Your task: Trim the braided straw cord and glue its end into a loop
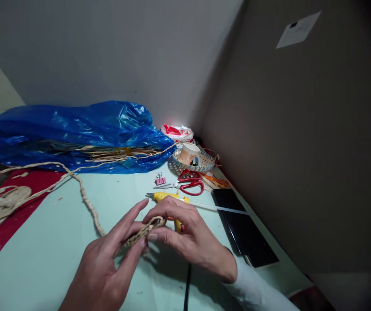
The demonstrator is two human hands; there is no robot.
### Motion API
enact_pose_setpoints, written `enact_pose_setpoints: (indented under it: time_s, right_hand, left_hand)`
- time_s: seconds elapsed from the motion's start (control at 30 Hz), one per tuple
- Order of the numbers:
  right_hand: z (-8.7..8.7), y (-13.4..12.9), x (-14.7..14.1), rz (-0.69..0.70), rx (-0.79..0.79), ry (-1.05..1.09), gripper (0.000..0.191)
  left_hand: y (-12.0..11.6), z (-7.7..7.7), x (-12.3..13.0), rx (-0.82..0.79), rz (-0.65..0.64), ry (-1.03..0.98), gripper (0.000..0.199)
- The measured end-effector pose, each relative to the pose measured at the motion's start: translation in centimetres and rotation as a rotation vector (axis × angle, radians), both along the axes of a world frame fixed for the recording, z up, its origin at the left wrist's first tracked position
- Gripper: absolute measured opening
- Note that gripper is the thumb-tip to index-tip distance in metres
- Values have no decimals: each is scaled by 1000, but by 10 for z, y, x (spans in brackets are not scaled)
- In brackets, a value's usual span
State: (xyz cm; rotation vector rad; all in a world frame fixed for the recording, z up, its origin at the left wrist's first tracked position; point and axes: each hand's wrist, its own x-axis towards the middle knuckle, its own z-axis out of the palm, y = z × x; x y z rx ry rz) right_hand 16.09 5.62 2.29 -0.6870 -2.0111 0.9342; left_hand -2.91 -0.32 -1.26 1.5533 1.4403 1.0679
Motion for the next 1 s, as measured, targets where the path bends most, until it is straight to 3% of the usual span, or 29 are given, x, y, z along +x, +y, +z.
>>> enact_pose_setpoints:
  time_s: [0.13,0.3,0.4,0.5,0.57,0.7,0.83,0.9,1.0]
  right_hand:
    - [1,7,4,108,-114,-10,34]
    - [0,9,6,163,-407,159,26]
    - [-3,9,5,193,-602,305,22]
    - [-5,9,4,178,-668,390,18]
    - [-4,9,3,156,-676,421,18]
    - [-3,9,2,134,-691,457,17]
    - [-7,9,1,123,-693,522,15]
    - [-10,8,0,128,-726,544,15]
    - [-12,7,-2,133,-785,589,16]
  left_hand:
    - [-2,17,14,-163,58,-270,48]
    - [1,34,13,-242,17,-307,46]
    - [4,35,5,-257,-19,-298,38]
    - [6,28,-4,-231,-24,-253,38]
    - [6,20,-9,-116,14,-104,41]
    - [5,4,-14,287,68,287,35]
    - [5,6,-10,679,1,405,39]
    - [6,9,-8,781,-87,418,47]
    - [7,10,-5,769,-106,412,52]
